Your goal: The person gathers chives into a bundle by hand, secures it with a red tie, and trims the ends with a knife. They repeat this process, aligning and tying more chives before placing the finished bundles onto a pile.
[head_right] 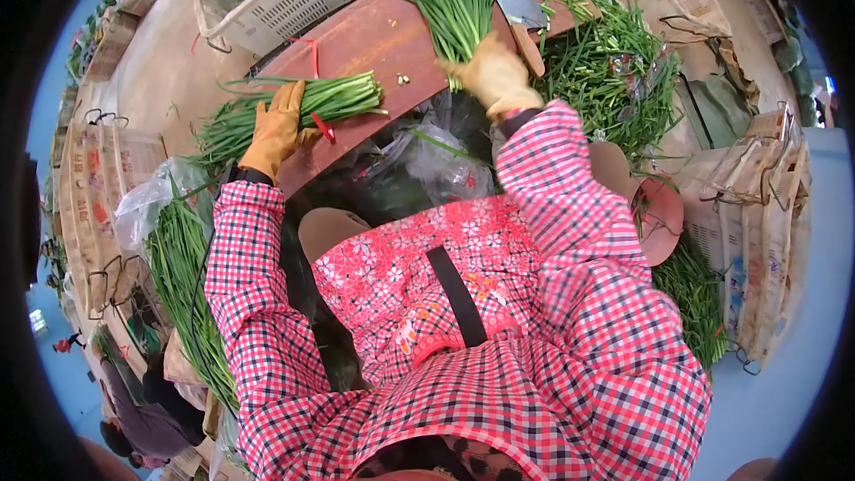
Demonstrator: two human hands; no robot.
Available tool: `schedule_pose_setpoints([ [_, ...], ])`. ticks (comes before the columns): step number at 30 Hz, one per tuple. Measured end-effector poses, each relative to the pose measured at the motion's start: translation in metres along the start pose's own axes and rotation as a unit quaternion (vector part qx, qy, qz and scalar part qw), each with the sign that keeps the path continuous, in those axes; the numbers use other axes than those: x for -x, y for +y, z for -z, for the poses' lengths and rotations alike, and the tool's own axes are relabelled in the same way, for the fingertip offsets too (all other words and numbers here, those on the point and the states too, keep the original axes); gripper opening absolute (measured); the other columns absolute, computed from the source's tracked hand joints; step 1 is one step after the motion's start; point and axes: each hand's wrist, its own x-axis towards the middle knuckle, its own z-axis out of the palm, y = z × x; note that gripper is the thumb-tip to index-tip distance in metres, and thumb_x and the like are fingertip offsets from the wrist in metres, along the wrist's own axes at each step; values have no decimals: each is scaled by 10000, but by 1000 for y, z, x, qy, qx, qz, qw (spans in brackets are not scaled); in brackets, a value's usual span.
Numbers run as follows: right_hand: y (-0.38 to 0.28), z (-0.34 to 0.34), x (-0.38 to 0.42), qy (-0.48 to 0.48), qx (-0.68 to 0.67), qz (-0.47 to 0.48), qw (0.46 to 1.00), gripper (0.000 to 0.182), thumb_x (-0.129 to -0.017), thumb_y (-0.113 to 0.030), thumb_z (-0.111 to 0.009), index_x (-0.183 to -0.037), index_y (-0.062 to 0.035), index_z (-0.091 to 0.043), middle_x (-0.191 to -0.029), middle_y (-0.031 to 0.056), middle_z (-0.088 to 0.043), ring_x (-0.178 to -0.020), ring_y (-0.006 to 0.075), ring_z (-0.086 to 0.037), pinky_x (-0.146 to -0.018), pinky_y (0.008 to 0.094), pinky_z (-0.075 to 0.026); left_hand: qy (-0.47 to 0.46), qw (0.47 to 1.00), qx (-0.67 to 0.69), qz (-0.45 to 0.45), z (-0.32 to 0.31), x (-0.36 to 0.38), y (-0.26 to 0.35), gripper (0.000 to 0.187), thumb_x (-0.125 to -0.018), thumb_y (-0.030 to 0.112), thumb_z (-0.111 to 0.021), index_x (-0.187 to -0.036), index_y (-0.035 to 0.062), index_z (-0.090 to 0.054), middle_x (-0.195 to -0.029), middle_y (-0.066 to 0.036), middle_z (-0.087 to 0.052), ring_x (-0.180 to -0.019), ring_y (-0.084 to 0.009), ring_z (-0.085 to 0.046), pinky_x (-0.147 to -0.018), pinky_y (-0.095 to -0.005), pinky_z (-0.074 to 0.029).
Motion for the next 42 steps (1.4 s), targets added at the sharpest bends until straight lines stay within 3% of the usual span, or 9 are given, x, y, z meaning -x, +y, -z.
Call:
schedule_pose_setpoints([
  [13, -24, -34, -10, -5, -78, -196, 977, 1002, -777, -183, -802, -1527, 42, -175, -1409, 294, -465, -1160, 390, -628, -940, 426, -554, 5, 1000, 16, 22, 19, -1, 4, 1010, -655, 351, -885, -1494, 106, -379, -1467, -136, -492, -1386, -305, -432, -1142, -579, -291],
  [19, 35, 7, -56, -142, -383, -67, 910, 106, -776, -94, -733, -802, 7, -753, -737, 139, -723, -763, 251, -714, -681, 351, -562, 6, 999, 35, 13, 12, -1, -2, 1043, -634, 358, -896, -1499, 100, -374, -1458, -141, -498, -1392, -307, -424, -1150, -576, -278],
  [25, 78, 76, -51, -265, -590, -81, 758, 221, -903, -63, -666, -1066, 86, -676, -1011, 137, -714, -861, 179, -672, -692, 274, -548, 24, 999, -24, 3, 39, 6, -4, 1121, -587, 343, -925, -1514, 104, -342, -1497, -133, -448, -1425, -307, -376, -1163, -575, -254],
  [30, 65, 98, -19, -211, -615, -61, 757, 169, -918, -58, -643, -1009, 75, -696, -930, 86, -707, -702, 124, -630, -580, 245, -526, 170, 971, 165, -20, 90, 13, 33, 565, -741, 206, -845, -1222, -12, -643, -1182, -164, -677, -1073, -322, -663, -926, -359, -527],
  [31, 82, 92, -14, -127, -319, 262, 902, 172, -887, -23, -624, -1022, 42, -710, -956, 93, -725, -697, 144, -650, -583, 272, -537, 124, 903, 409, -35, 63, 6, 39, 564, -749, 253, -859, -1191, -8, -625, -1077, -127, -666, -1005, -247, -663, -818, -379, -543],
  [33, 42, 108, 13, -145, -461, -10, 876, 257, -819, -38, -572, -1022, -45, -731, -978, 112, -737, -749, 213, -695, -646, 354, -564, -95, 615, 781, -56, 88, 13, 118, 746, -827, 197, -808, -1430, -4, -417, -1175, -106, -630, -1034, -239, -627, -831, -330, -528],
  [37, 30, 34, 29, 246, -156, 296, 910, 345, -794, -160, -661, -1061, 52, -609, -903, 207, -661, -819, 350, -670, -713, 415, -553, -133, 500, 852, -82, 36, -18, 210, 787, -939, 474, -658, -1490, 15, -336, -1396, -194, -521, -1266, -296, -537, -1019, -410, -456],
  [39, -1, 86, 94, -43, -206, 77, 975, 612, -801, -159, -639, -1377, 6, -514, -1325, 299, -555, -1177, 343, -599, -967, 412, -509, -61, 421, 898, -108, 32, -32, 240, 817, -936, 611, -557, -1463, 8, -395, -1460, -193, -482, -1300, -320, -511, -1117, -443, -384],
  [42, 26, -31, 90, 231, 353, 235, 876, 826, -761, -224, -586, -1458, 131, -323, -1231, 287, -591, -864, 301, -691, -668, 347, -564, -120, 326, 932, -106, 14, -34, 234, 886, -954, 669, -456, -1410, -90, -429, -1441, -190, -506, -1327, -287, -485, -1159, -420, -333],
])
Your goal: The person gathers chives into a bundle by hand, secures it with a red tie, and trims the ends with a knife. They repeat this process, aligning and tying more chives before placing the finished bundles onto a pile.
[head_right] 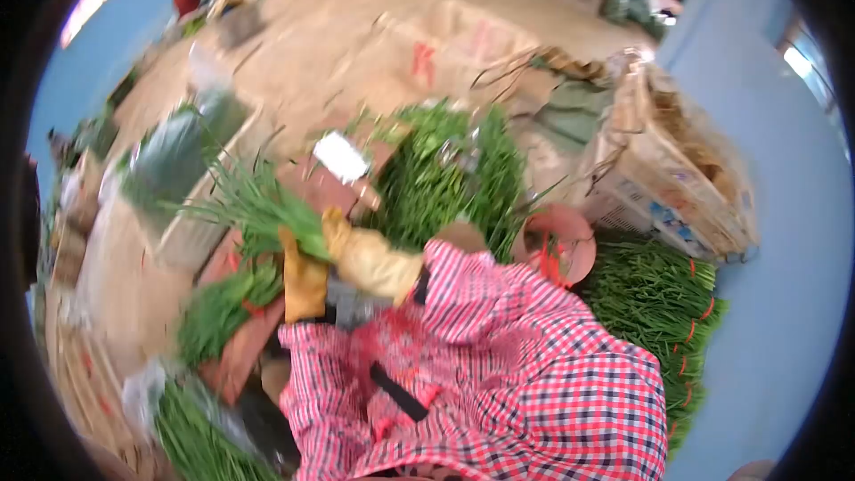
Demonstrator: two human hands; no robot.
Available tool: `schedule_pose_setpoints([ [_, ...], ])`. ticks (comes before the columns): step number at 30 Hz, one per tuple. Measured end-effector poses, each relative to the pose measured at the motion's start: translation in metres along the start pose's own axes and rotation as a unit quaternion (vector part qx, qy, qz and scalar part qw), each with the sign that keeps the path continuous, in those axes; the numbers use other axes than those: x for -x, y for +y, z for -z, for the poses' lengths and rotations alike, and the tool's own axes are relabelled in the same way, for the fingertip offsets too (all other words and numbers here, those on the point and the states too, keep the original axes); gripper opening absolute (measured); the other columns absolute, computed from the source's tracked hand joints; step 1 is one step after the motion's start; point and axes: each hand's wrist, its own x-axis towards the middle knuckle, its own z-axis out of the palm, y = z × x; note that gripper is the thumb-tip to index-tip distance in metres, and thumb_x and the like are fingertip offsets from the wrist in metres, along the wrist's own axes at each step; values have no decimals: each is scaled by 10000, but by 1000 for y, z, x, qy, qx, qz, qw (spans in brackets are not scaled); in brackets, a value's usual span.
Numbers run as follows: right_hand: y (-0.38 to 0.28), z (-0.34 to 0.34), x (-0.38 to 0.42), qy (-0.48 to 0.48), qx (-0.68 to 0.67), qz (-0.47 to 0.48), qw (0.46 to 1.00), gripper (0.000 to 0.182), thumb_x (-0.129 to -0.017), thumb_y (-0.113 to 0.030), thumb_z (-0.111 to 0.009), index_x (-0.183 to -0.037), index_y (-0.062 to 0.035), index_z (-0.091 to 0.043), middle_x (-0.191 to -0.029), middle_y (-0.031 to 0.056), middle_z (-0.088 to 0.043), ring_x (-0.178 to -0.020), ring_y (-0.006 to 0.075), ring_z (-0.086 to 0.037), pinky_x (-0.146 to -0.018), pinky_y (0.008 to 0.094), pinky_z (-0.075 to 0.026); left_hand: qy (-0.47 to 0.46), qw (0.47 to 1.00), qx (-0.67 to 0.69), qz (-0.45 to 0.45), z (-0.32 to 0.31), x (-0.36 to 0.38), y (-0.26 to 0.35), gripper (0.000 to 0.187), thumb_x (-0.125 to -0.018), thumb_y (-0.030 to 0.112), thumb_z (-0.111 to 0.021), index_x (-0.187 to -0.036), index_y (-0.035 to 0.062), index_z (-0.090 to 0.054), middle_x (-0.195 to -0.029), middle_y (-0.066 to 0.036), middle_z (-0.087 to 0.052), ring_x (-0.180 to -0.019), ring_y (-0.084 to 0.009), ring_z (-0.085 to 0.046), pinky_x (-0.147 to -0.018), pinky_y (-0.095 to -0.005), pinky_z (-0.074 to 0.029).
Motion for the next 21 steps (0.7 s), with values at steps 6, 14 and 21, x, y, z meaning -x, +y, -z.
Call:
schedule_pose_setpoints([
  [6, -2, 70, 7, -123, -186, 6, 975, 781, -831, -97, -543, -1536, 28, -229, -979, 124, -559, -742, 231, -650, -567, 368, -545, 105, 983, 74, -127, -5, 23, 24, 560, -981, 359, -592, -1336, -68, -512, -1235, -169, -627, -1124, -268, -608, -1036, -394, -463],
  [14, 16, 72, 74, -133, -290, 108, 942, 635, -834, -89, -609, -1448, -34, -456, -1126, 152, -665, -873, 253, -670, -705, 346, -550, 119, 967, 118, -190, 14, 47, 66, 459, -879, 50, -632, -1319, -33, -530, -946, -55, -678, -819, -165, -661, -854, -349, -559],
  [21, 69, 48, 66, -109, -588, -114, 793, 360, -920, -336, -665, -1102, -27, -693, -1129, 178, -686, -1059, 353, -646, -890, 438, -512, -26, 958, 203, -201, 16, 73, 87, 605, -875, 24, -641, -1426, -72, -410, -985, -36, -634, -854, -142, -609, -879, -339, -501],
])
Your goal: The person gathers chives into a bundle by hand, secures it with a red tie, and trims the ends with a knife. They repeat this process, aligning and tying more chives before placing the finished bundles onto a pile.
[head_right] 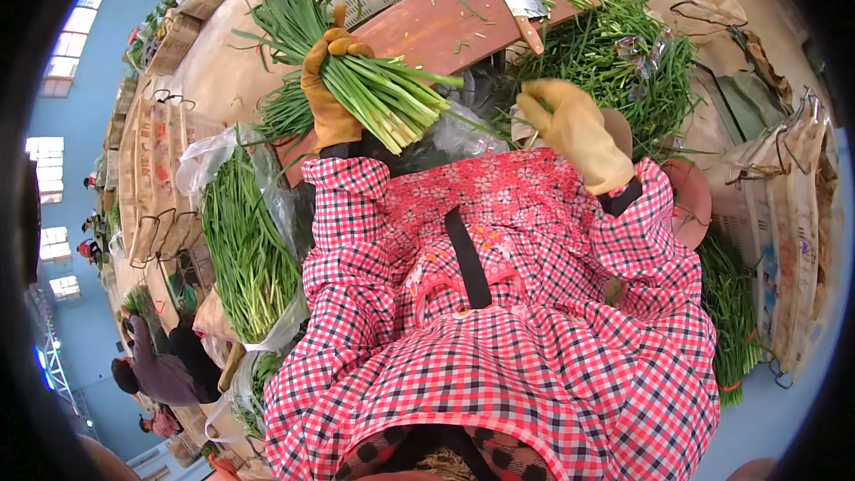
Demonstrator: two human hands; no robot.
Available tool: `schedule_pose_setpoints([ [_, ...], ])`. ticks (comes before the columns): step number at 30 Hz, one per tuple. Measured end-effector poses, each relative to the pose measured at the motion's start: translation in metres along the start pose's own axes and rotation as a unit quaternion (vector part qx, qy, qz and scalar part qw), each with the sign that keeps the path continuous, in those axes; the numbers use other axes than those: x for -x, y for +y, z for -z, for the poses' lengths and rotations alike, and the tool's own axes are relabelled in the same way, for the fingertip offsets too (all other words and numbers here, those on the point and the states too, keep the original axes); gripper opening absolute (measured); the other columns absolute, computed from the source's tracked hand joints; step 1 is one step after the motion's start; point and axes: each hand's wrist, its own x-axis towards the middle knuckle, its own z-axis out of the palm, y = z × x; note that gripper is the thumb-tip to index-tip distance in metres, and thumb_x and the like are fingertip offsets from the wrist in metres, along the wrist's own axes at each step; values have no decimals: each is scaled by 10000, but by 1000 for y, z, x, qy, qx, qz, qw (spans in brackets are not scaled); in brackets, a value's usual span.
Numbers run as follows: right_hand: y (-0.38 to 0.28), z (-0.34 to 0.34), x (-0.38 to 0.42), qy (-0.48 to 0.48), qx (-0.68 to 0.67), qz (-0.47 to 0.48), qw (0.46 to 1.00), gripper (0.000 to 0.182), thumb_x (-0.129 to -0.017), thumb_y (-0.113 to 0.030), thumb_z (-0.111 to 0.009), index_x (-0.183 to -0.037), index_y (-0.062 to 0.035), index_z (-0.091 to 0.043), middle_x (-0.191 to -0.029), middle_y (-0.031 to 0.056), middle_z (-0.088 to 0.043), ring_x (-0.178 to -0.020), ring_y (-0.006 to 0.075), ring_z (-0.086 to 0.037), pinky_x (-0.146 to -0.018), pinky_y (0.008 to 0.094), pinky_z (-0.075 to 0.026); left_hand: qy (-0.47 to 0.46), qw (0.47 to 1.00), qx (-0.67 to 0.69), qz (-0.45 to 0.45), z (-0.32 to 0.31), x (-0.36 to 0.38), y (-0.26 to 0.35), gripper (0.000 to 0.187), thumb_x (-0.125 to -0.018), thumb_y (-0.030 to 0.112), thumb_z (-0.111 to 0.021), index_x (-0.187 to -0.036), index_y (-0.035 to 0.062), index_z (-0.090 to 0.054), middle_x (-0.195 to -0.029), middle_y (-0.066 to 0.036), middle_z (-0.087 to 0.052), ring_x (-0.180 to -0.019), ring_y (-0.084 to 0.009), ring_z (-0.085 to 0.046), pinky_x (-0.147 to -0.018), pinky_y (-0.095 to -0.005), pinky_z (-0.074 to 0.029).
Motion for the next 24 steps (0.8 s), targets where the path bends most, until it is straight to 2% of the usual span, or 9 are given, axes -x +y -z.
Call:
schedule_pose_setpoints([
  [2, -10, 5, -24, 62, -93, 66, 992, 424, -926, -376, -667, -1177, -34, -670, -1173, 178, -675, -1103, 343, -634, -931, 417, -498, -15, 1000, 6, 2, -5, 0, 0, 614, -875, 29, -638, -1440, -48, -408, -987, -29, -629, -853, -143, -608, -884, -354, -504],
  [5, -46, 8, -40, 101, -71, 188, 974, 517, -926, -409, -667, -1281, -38, -611, -1181, 186, -671, -1107, 348, -632, -956, 399, -486, -38, 999, 12, 7, -4, -1, 3, 609, -873, 62, -639, -1439, -15, -429, -1006, -29, -630, -857, -155, -612, -901, -382, -507],
  [9, -85, 1, -39, -49, -67, 111, 990, 508, -946, -404, -636, -1331, -76, -590, -1182, 214, -660, -1082, 365, -647, -920, 426, -510, -39, 999, 8, -4, -8, 0, 4, 614, -886, 80, -636, -1452, -12, -417, -981, -5, -605, -846, -131, -588, -891, -356, -491],
  [12, -47, -42, -55, 2, -90, 214, 973, 358, -911, -310, -657, -1208, -110, -674, -981, 132, -723, -917, 311, -696, -801, 390, -550, -47, 998, -36, -32, -21, 7, 1, 650, -881, 101, -645, -1473, -1, -395, -921, 28, -532, -808, -101, -526, -851, -323, -454],
  [15, -50, -44, -48, 41, -119, 167, 978, 226, -881, -229, -655, -1071, -121, -713, -924, 120, -723, -843, 323, -696, -714, 411, -553, -24, 995, -87, -49, -32, 18, -4, 777, -856, 110, -660, -1537, 26, -295, -895, 51, -441, -766, -91, -461, -836, -301, -409],
  [18, -61, -25, -45, 57, -31, 157, 986, 155, -878, -196, -644, -996, -118, -707, -913, 137, -712, -823, 338, -693, -688, 421, -551, -56, 996, -58, -49, -27, 14, -5, 749, -863, 78, -646, -1529, 43, -305, -976, 14, -514, -880, -117, -545, -919, -341, -455],
  [20, -55, -15, -44, 77, -53, 145, 985, 158, -872, -185, -650, -998, -107, -706, -890, 133, -718, -821, 327, -700, -689, 409, -557, -78, 991, -69, -82, -31, 7, -6, 717, -876, 54, -637, -1517, 31, -318, -999, 2, -540, -913, -141, -560, -959, -359, -457],
  [21, -57, -1, -40, 116, -36, 199, 973, 211, -867, 15, -655, -1068, -19, -707, -873, 124, -728, -752, 194, -700, -668, 303, -559, -96, 991, -45, -87, -33, 3, -5, 702, -896, 46, -632, -1518, 24, -307, -1012, -10, -555, -930, -144, -578, -973, -362, -473],
  [24, -22, 36, -24, 108, -83, 105, 985, 239, -840, 0, -677, -1075, -17, -712, -871, 101, -740, -779, 139, -692, -685, 295, -562, -104, 985, -41, -131, -41, -5, 7, 659, -917, 47, -641, -1498, 11, -332, -1006, -32, -587, -946, -156, -607, -975, -361, -502],
])
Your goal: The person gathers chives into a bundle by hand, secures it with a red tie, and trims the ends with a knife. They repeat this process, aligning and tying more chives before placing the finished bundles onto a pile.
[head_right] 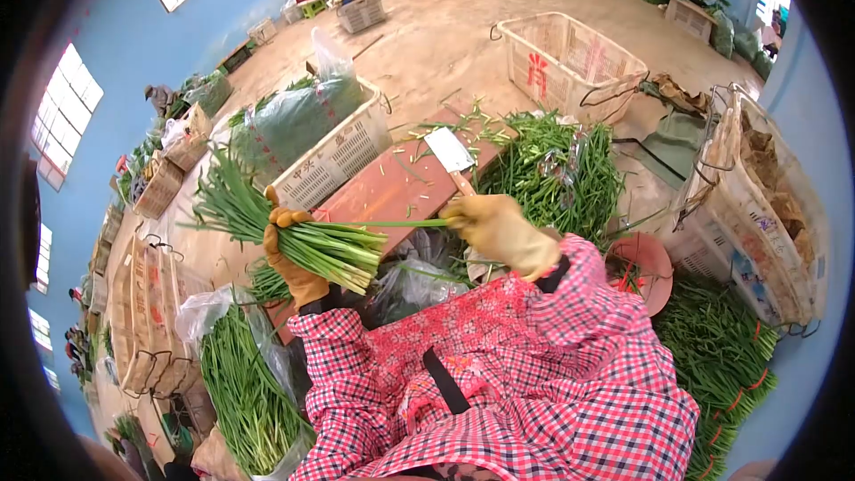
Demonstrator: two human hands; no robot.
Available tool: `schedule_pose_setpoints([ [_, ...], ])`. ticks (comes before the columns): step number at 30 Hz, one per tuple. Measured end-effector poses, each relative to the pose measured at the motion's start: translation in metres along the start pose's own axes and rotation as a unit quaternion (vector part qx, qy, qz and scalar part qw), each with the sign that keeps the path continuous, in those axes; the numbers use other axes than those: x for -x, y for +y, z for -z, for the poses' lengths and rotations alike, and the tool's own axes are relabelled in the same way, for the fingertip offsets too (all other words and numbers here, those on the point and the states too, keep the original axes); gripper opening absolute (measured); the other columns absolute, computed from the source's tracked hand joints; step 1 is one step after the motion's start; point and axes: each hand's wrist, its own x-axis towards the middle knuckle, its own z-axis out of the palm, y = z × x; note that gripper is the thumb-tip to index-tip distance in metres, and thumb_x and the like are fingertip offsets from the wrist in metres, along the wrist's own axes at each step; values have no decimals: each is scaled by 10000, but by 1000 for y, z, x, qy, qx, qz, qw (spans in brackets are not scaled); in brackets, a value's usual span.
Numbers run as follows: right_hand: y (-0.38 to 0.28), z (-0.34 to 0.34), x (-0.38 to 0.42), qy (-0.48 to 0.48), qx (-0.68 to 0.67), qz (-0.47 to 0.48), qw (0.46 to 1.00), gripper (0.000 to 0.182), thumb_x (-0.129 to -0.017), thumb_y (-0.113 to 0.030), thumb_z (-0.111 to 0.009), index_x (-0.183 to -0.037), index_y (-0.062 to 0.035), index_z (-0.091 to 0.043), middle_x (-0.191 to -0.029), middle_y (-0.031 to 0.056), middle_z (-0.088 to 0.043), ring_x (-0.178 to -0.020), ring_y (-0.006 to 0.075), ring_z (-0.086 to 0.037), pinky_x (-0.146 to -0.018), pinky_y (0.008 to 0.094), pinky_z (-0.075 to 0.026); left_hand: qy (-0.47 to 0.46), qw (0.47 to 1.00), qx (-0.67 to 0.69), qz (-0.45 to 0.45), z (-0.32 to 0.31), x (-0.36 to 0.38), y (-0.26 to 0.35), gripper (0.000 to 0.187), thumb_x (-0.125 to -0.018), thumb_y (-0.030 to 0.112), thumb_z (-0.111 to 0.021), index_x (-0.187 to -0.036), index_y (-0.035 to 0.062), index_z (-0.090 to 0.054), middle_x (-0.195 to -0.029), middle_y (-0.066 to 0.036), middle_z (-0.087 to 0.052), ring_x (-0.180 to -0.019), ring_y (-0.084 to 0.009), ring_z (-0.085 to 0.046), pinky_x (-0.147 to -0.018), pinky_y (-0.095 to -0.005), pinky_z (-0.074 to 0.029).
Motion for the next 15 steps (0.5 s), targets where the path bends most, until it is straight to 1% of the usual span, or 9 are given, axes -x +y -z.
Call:
schedule_pose_setpoints([
  [2, 14, 43, 7, -108, 100, -169, 974, 263, -813, -64, -705, -1072, -17, -718, -888, 135, -739, -801, 210, -717, -711, 325, -572, 19, 999, -34, -26, 6, -8, 17, 616, -917, 61, -653, -1465, 5, -377, -988, -40, -603, -944, -164, -617, -963, -356, -515],
  [4, 36, 59, 8, -175, 243, -159, 941, 328, -820, -150, -709, -1120, -17, -697, -978, 160, -723, -890, 272, -700, -781, 359, -559, 48, 995, -81, -38, 14, -13, 36, 559, -918, 78, -662, -1421, -1, -431, -969, -48, -619, -944, -173, -625, -949, -353, -528],
  [7, 54, 78, -4, -258, 451, -138, 843, 449, -830, -280, -714, -1192, -19, -665, -1113, 199, -699, -1022, 366, -675, -887, 409, -540, 114, 951, -286, -5, -8, -16, 26, 457, -906, 88, -682, -1325, 11, -515, -952, -44, -644, -892, -175, -650, -858, -333, -551],
  [8, 48, 66, -12, -135, 309, -64, 939, 641, -824, -412, -733, -1310, -19, -589, -1250, 222, -638, -1152, 365, -617, -992, 409, -481, 120, 928, -353, 16, -13, -16, 15, 448, -902, 93, -689, -1312, 14, -525, -946, -40, -650, -875, -172, -654, -837, -334, -554],
  [9, 9, 56, -38, -138, 191, -34, 971, 696, -836, -483, -711, -1321, -6, -568, -1199, 258, -648, -1102, 405, -629, -945, 437, -506, 131, 902, -408, 54, -9, -20, 3, 444, -900, 68, -680, -1317, 29, -533, -977, -50, -646, -882, -180, -663, -818, -329, -554],
  [10, 0, 39, -59, -131, 157, -41, 978, 776, -832, -492, -722, -1398, -9, -501, -1302, 254, -603, -1153, 386, -616, -976, 421, -493, 86, 868, -489, -5, -25, -26, -21, 435, -870, 40, -713, -1277, 26, -560, -969, -49, -651, -875, -166, -661, -781, -319, -556],
  [11, -24, 27, -78, -141, 34, -4, 989, 869, -812, -471, -754, -1474, -28, -407, -1376, 230, -565, -1190, 363, -608, -1006, 413, -477, 67, 861, -504, -2, -26, -35, -38, 431, -820, 1, -751, -1220, 15, -589, -939, -56, -665, -844, -167, -667, -758, -315, -562],
  [13, -27, -12, -120, -54, 0, 122, 991, 835, -820, -487, -763, -1453, -43, -448, -1363, 245, -564, -1273, 349, -548, -1073, 411, -420, 33, 842, -538, 0, -23, -56, -65, 431, -738, -85, -789, -1130, 5, -632, -911, -51, -682, -801, -153, -665, -702, -303, -570],
  [15, -52, -25, -155, -54, -79, 115, 989, 741, -809, -361, -818, -1394, -31, -506, -1311, 207, -615, -1197, 279, -602, -1019, 381, -467, -33, 816, -577, 32, 15, -82, -79, 336, -776, -22, -781, -1083, -7, -645, -932, -53, -690, -812, -165, -665, -706, -306, -551],
])
